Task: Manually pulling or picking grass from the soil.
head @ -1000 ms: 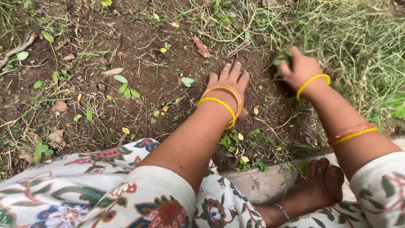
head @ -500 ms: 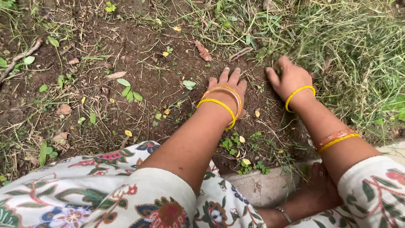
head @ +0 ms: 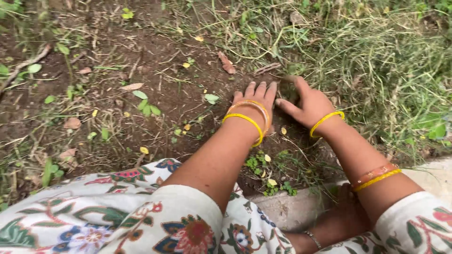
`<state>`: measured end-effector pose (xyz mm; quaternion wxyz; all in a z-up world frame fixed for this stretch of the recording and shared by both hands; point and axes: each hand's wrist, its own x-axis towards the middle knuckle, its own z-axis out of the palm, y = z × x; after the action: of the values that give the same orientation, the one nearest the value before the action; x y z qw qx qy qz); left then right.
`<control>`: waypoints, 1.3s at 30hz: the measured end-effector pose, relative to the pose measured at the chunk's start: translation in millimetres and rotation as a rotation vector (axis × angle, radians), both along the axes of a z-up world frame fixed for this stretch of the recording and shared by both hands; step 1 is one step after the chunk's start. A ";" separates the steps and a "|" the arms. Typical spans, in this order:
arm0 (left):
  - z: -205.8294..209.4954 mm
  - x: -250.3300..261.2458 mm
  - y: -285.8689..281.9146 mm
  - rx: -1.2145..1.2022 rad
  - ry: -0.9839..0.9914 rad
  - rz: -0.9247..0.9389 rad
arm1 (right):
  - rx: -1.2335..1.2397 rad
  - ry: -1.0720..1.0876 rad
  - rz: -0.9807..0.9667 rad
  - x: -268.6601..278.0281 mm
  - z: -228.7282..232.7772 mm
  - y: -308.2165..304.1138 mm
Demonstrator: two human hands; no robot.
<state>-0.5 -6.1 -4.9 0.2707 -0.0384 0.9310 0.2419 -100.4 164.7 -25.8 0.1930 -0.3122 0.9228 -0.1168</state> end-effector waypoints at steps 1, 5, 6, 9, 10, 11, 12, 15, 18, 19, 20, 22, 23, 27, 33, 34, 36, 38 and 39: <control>2.0 0.4 -1.3 -0.003 -0.003 0.004 | -0.003 -0.003 0.004 -0.4 -2.9 -6.4; 9.1 -0.4 -9.4 -0.018 0.102 0.132 | 0.062 0.071 0.041 -4.0 -8.9 -40.5; 10.7 -1.1 -11.0 -0.066 0.126 0.152 | 0.088 0.111 0.020 -4.9 -8.9 -49.9; -21.8 -9.0 -10.1 -0.126 0.164 0.185 | 0.122 0.160 0.043 -11.8 -4.2 -70.7; -16.2 -6.9 -10.7 -0.124 0.162 0.184 | 0.123 0.159 0.041 -16.3 -14.2 -69.8; -10.1 -5.8 -11.4 -0.103 0.130 0.171 | 0.099 0.187 0.086 -22.1 -23.3 -69.1; -3.9 -4.6 -12.2 -0.083 0.097 0.159 | 0.076 0.215 0.131 -27.8 -32.3 -68.3; 5.0 -4.9 -15.9 -0.051 0.056 0.168 | 0.031 0.227 0.124 -28.7 -43.6 -65.6; -11.1 -5.1 -11.6 -0.067 0.116 0.180 | 0.025 0.225 0.093 -18.7 -48.4 -59.1; -10.8 -3.6 -10.9 -0.066 0.115 0.180 | 0.026 0.225 0.093 -15.1 -46.8 -57.0; -10.4 -2.6 -10.0 -0.068 0.101 0.153 | 0.030 0.224 0.086 -11.9 -45.1 -54.7; -10.6 -2.4 -10.3 -0.075 0.094 0.126 | 0.030 0.230 0.078 -9.1 -41.5 -52.1; -11.4 -1.6 -8.1 -0.078 0.092 0.100 | 0.077 0.208 0.091 -7.3 -39.2 -47.9; -1.0 1.2 -4.5 -0.037 0.029 0.028 | 0.133 0.152 0.159 -2.0 -20.1 -37.4; -11.7 3.3 5.7 -0.049 0.044 -0.115 | 0.255 -0.160 0.220 -30.9 -12.2 -0.7; -13.9 3.3 5.5 -0.050 0.046 -0.117 | 0.255 -0.158 0.217 -31.8 -4.8 3.7; -18.2 4.8 6.6 -0.043 0.057 -0.116 | 0.044 -0.144 0.091 -31.9 10.1 14.0; -7.4 10.6 3.7 -0.065 0.042 -0.159 | 0.169 -0.105 0.043 -29.6 10.6 19.6; -1.5 12.5 3.0 -0.085 0.030 -0.201 | 0.295 -0.061 -0.005 -29.2 11.7 23.3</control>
<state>12.0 -3.1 -6.4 0.2778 0.0473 0.9435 0.1743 -129.6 187.9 -14.1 0.2646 -0.2743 0.9245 0.0099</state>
